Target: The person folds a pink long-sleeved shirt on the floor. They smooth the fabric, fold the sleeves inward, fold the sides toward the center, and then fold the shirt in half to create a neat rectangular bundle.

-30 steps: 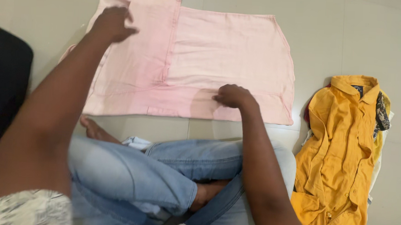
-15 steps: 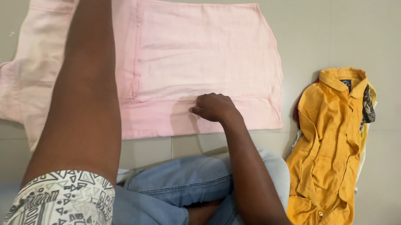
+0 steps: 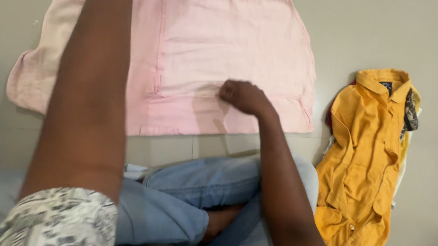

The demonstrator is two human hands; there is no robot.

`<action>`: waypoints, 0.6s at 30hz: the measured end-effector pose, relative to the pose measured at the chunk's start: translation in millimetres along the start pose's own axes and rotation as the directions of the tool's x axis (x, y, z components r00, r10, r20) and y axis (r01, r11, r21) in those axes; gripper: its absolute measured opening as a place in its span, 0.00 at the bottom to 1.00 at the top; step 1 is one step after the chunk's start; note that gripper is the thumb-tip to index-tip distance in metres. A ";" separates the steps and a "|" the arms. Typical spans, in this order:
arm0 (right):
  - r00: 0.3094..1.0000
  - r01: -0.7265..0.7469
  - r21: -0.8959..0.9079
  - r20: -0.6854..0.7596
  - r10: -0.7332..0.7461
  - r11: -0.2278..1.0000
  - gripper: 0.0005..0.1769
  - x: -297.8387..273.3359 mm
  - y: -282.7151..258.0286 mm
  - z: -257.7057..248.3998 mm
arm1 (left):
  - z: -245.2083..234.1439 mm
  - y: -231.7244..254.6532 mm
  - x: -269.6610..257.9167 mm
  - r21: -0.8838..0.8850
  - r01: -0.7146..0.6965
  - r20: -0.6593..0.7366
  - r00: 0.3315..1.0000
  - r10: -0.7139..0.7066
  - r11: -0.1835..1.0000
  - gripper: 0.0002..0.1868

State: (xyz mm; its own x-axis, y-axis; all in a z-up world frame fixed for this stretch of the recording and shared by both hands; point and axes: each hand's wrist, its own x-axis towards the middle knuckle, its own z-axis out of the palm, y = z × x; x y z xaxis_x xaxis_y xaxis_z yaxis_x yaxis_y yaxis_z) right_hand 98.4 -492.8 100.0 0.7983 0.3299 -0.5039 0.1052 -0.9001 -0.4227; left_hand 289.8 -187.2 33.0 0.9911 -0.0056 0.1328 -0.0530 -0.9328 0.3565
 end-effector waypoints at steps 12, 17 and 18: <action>0.974 0.025 0.949 0.048 0.220 -0.316 0.61 -15.1 109.1 -6.6 | -139.1 98.3 -238.1 0.046 -0.519 0.266 0.830 0.490 0.853 0.28; 0.966 -0.072 0.997 0.059 0.253 0.042 0.50 -7.4 120.7 9.3 | -184.2 35.4 -309.7 0.296 -0.224 0.453 0.889 0.070 0.929 0.26; 0.967 -0.067 0.991 0.037 0.254 0.112 0.48 -7.6 117.2 6.5 | -187.2 23.5 -316.2 0.345 -0.195 0.450 0.893 0.021 0.918 0.26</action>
State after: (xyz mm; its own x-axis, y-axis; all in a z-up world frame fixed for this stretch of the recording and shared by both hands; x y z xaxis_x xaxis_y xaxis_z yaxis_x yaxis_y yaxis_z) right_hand 100.7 -599.0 49.4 0.7765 0.1012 -0.6220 -0.6298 0.1590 -0.7603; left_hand -47.7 -139.9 172.5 0.9385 -0.1867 -0.2906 -0.2002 -0.9796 -0.0173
